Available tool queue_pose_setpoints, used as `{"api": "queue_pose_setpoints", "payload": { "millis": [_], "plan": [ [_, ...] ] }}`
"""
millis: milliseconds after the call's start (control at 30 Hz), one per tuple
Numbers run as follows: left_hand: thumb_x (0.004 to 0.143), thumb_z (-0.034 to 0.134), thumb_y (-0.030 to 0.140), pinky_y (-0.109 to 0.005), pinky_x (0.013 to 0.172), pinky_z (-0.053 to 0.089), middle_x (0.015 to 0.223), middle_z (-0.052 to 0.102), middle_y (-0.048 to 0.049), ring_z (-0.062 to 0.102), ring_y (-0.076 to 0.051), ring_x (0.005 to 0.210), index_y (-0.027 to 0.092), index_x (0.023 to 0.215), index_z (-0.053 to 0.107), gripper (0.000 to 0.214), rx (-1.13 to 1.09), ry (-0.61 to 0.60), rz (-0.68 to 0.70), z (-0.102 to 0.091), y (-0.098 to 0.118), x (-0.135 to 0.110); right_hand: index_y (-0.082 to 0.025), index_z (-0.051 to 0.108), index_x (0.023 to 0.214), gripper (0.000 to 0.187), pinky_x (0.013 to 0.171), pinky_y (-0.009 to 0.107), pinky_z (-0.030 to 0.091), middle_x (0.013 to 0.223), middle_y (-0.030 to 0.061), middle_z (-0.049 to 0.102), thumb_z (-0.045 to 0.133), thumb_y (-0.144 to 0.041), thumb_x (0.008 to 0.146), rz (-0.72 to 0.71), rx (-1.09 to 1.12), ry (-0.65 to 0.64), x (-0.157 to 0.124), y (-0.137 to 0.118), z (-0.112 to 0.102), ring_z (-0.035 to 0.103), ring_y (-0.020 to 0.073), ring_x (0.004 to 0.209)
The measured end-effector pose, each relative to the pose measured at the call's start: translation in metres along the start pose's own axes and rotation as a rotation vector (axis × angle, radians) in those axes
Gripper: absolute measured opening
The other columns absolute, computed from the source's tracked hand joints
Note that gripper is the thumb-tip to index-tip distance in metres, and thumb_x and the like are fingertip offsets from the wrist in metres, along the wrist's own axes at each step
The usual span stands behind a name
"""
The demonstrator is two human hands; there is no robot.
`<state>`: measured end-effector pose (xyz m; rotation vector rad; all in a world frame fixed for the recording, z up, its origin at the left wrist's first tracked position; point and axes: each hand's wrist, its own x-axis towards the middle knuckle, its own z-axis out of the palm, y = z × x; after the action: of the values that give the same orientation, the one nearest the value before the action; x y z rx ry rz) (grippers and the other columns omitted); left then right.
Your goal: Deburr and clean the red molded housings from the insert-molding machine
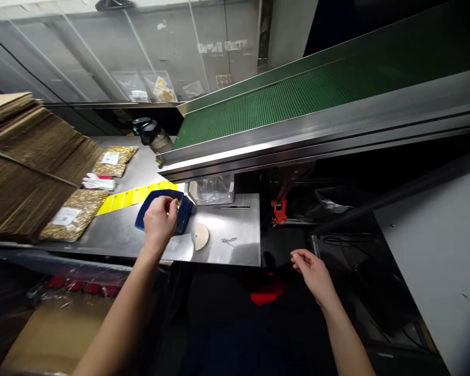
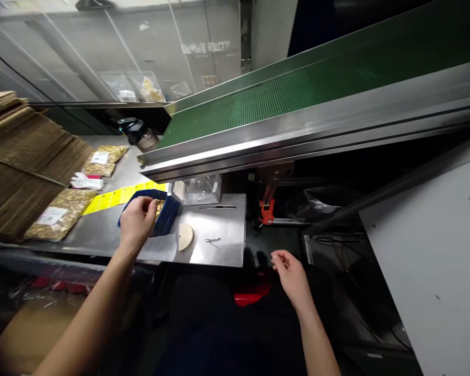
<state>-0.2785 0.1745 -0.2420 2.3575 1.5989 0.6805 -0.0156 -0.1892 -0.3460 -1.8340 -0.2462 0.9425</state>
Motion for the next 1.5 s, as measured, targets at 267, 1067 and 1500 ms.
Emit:
{"api": "queue_pose_setpoints", "payload": {
  "millis": [267, 1067, 1500],
  "plan": [
    [0.099, 0.039, 0.012, -0.025, 0.073, 0.058, 0.087, 0.073, -0.0033, 0.071, -0.015, 0.080, 0.020, 0.112, 0.067, 0.031, -0.508, -0.587, 0.382, 0.100, 0.121, -0.113, -0.014, 0.069, 0.100, 0.021, 0.071, 0.029, 0.058, 0.094, 0.0033, 0.074, 0.070, -0.035, 0.097, 0.215, 0.322, 0.094, 0.159, -0.015, 0.059, 0.068, 0.0135, 0.078],
    [0.090, 0.063, 0.018, -0.045, 0.111, 0.044, 0.103, 0.072, -0.0157, 0.068, -0.029, 0.099, 0.010, 0.112, 0.065, 0.023, 0.070, -0.650, 1.686, 0.291, 0.329, -0.063, -0.020, 0.071, 0.098, 0.047, 0.062, 0.026, 0.049, 0.084, 0.0027, 0.071, 0.065, -0.065, 0.088, 0.019, 0.374, 0.165, 0.100, 0.077, -0.095, 0.061, 0.0123, 0.066],
    [0.098, 0.046, 0.005, -0.042, 0.089, 0.042, 0.097, 0.072, -0.0177, 0.066, -0.029, 0.092, 0.008, 0.106, 0.066, 0.022, 0.275, -0.553, 1.589, 0.292, 0.327, -0.053, -0.019, 0.066, 0.120, 0.049, 0.054, 0.022, 0.041, 0.068, -0.0085, 0.059, 0.083, -0.039, 0.079, 0.038, 0.678, 0.009, 0.105, 0.115, -0.063, 0.048, 0.0068, 0.052]
  ]
}}
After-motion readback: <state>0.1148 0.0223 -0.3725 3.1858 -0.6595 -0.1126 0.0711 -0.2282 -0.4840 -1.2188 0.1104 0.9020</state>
